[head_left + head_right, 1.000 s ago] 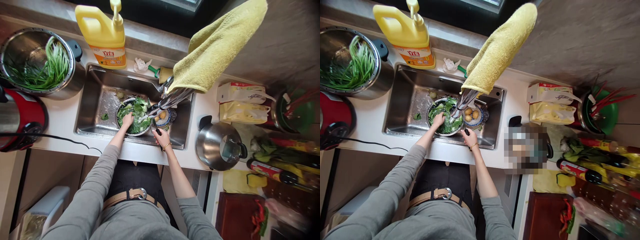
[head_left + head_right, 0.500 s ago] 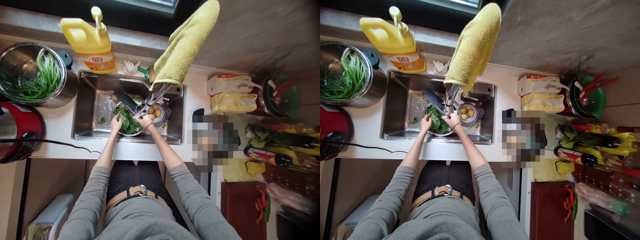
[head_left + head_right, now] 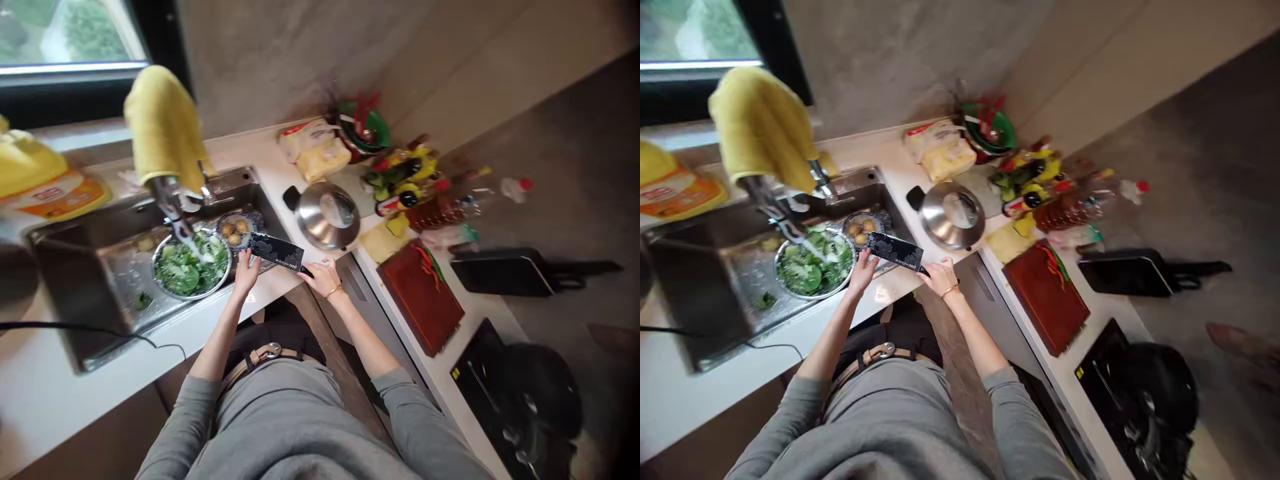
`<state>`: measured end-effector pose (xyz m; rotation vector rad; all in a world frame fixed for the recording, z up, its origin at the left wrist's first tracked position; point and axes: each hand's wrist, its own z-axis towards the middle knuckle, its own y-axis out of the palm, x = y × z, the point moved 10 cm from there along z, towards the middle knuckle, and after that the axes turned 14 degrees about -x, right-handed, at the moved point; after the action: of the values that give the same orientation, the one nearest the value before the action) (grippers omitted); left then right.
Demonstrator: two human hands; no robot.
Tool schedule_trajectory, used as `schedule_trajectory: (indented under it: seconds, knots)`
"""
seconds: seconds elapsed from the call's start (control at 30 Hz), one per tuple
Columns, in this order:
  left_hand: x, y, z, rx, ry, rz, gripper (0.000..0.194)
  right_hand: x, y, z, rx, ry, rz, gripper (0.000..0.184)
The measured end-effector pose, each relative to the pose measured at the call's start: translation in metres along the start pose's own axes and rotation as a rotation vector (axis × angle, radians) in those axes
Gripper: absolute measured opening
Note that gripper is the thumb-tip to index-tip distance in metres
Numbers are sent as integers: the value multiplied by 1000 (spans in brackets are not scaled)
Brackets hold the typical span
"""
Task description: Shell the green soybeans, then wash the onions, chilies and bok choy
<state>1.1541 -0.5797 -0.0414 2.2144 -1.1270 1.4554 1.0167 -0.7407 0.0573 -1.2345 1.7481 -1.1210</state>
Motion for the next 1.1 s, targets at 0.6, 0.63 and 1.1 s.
schedule_trajectory:
  seconds: [0.6, 0.63, 1.1]
  knots:
    - [173, 335, 3, -190, 465, 317, 45, 458, 113, -279, 203, 648, 260, 40]
    - [175, 334, 1, -160, 453, 309, 45, 467, 121, -277, 192, 627, 272, 40]
    - [92, 112, -49, 570, 247, -39, 38, 229, 46, -79, 293, -217, 976, 43]
